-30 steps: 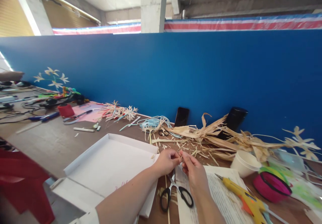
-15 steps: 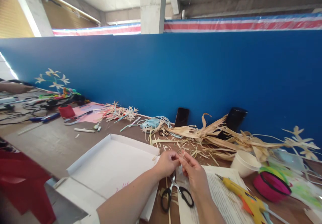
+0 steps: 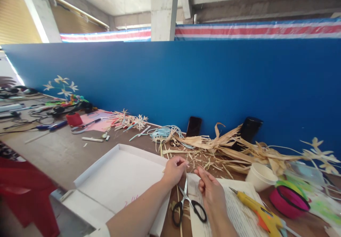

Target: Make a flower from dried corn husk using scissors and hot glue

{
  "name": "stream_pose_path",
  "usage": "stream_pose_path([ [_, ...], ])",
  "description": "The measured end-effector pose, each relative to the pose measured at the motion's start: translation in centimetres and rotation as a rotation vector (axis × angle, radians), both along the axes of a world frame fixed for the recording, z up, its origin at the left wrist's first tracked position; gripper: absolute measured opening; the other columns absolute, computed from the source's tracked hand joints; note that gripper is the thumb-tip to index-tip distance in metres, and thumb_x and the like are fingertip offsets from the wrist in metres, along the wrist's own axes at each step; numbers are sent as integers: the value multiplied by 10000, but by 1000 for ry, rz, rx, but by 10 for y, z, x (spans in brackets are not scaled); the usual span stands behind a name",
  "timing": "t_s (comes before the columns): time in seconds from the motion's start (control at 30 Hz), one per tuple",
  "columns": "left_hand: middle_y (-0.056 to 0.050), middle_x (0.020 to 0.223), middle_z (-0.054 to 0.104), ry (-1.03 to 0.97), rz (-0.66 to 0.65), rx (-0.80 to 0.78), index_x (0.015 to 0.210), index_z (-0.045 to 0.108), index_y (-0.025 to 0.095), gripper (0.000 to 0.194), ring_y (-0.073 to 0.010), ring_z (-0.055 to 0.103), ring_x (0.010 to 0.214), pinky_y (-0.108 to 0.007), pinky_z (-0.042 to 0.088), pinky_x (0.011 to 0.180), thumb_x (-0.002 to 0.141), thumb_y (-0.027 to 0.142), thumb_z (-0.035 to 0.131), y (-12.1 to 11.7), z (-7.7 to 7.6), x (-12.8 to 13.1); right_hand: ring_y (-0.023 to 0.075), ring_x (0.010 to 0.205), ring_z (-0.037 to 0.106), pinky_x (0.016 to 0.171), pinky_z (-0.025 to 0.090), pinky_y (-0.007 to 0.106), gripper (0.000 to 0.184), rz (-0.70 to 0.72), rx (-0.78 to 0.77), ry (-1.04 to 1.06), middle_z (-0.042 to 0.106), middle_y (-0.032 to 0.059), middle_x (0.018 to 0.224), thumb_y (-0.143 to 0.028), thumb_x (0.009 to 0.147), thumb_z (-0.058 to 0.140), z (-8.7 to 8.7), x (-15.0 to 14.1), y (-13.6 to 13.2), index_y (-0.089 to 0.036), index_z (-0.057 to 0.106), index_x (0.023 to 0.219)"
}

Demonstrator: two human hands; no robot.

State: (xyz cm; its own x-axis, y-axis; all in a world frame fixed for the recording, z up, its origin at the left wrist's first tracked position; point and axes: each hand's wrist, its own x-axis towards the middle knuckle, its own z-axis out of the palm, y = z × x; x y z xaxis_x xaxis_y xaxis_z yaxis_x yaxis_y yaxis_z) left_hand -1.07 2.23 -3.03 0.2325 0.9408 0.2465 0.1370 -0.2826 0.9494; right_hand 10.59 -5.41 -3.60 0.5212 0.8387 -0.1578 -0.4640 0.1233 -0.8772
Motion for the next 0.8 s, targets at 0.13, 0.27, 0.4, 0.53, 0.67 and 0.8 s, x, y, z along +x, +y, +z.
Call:
stream_pose_path([
  [0.13,11,661,601,5,-19,25,683,636,156,164,-109,512,638,-217,377,614,711,299,561,1,-2,0,33,471,424,370,365,124,275,0,-25,-21,644,18,699,-282,539,794,-1,-3,1,-140,666,737],
  [0.27,11,656,596,29,-31,32,674,634,154,165,-109,507,634,-218,372,609,708,297,558,0,-2,1,32,478,432,388,376,122,284,-1,-23,-48,612,-6,657,-295,528,799,-3,-4,0,-143,646,713],
  [0.4,9,656,598,51,-29,26,668,634,154,163,-112,510,637,-221,374,618,704,293,556,-1,-2,2,33,453,410,378,358,132,287,13,-19,-72,559,-29,589,-318,541,789,-1,-5,-1,-146,622,698],
  [0.53,5,660,602,50,-29,40,665,633,156,160,-119,516,649,-224,373,622,706,287,551,-2,-2,3,39,446,407,365,329,140,295,-9,8,-75,523,-39,572,-342,556,769,1,-5,-1,-152,578,677],
  [0.67,6,651,599,61,-41,28,670,629,159,175,-120,509,640,-227,366,609,711,309,549,-2,-1,3,30,391,356,338,270,145,318,-1,22,-75,462,-65,523,-412,611,704,-1,-5,0,-178,489,627],
  [0.8,5,662,600,62,-45,29,679,631,160,180,-121,510,647,-228,368,618,714,315,547,-2,1,2,18,331,212,306,154,153,363,36,38,-84,323,-101,441,-416,650,667,-5,-5,0,-190,395,568],
])
